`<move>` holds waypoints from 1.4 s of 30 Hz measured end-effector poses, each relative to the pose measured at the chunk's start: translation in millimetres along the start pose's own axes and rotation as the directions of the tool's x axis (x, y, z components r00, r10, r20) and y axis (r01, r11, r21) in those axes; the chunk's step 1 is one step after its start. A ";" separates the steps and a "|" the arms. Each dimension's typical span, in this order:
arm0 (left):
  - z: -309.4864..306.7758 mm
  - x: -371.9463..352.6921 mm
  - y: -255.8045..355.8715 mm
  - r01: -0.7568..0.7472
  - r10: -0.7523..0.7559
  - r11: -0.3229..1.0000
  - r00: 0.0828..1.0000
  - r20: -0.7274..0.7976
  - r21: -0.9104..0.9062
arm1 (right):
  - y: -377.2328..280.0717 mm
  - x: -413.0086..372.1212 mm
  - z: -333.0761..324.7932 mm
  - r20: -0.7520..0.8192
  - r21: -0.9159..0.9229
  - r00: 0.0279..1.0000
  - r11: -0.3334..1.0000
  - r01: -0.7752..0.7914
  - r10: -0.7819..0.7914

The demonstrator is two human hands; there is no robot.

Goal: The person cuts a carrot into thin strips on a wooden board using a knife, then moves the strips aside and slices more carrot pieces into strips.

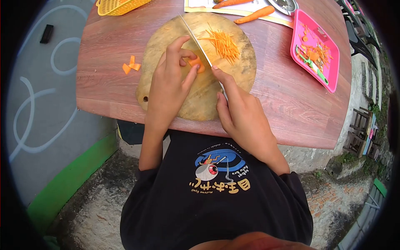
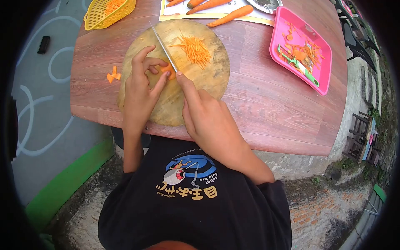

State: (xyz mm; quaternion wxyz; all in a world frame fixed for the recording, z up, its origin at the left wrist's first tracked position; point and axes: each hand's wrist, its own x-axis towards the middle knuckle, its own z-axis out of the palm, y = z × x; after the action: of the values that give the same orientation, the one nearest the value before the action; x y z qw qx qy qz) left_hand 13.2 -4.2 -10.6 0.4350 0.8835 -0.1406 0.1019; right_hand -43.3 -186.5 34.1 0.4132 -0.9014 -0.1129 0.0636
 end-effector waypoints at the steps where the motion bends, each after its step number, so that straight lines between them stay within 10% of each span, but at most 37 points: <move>1: 2.1 -1.4 -0.1 0.014 -0.014 1.000 1.000 -0.011 -0.013 | -1.4 -0.6 -1.0 0.027 -0.014 1.000 1.000 -0.004 0.004; 8: 9.4 -7.0 16.4 0.240 -0.246 0.967 0.968 -0.058 -0.087 | -3.2 -1.5 2.1 0.109 -0.144 0.994 0.990 0.008 0.008; 26: 25.8 -9.9 19.2 0.260 -0.270 0.961 0.953 -0.133 -0.094 | -14.5 -4.7 1.8 0.170 -0.408 0.984 0.906 0.110 -0.042; 42: 25.2 -10.8 15.4 0.219 -0.226 0.973 0.968 -0.107 -0.076 | -15.7 11.9 12.9 0.184 -0.293 0.981 0.956 -0.010 0.067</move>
State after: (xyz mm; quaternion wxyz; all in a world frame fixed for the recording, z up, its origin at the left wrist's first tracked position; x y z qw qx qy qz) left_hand -0.6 -31.6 -17.6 0.4790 0.8720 -0.0182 0.0988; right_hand -36.8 -164.1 37.3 0.2622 -0.9439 -0.1425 0.1411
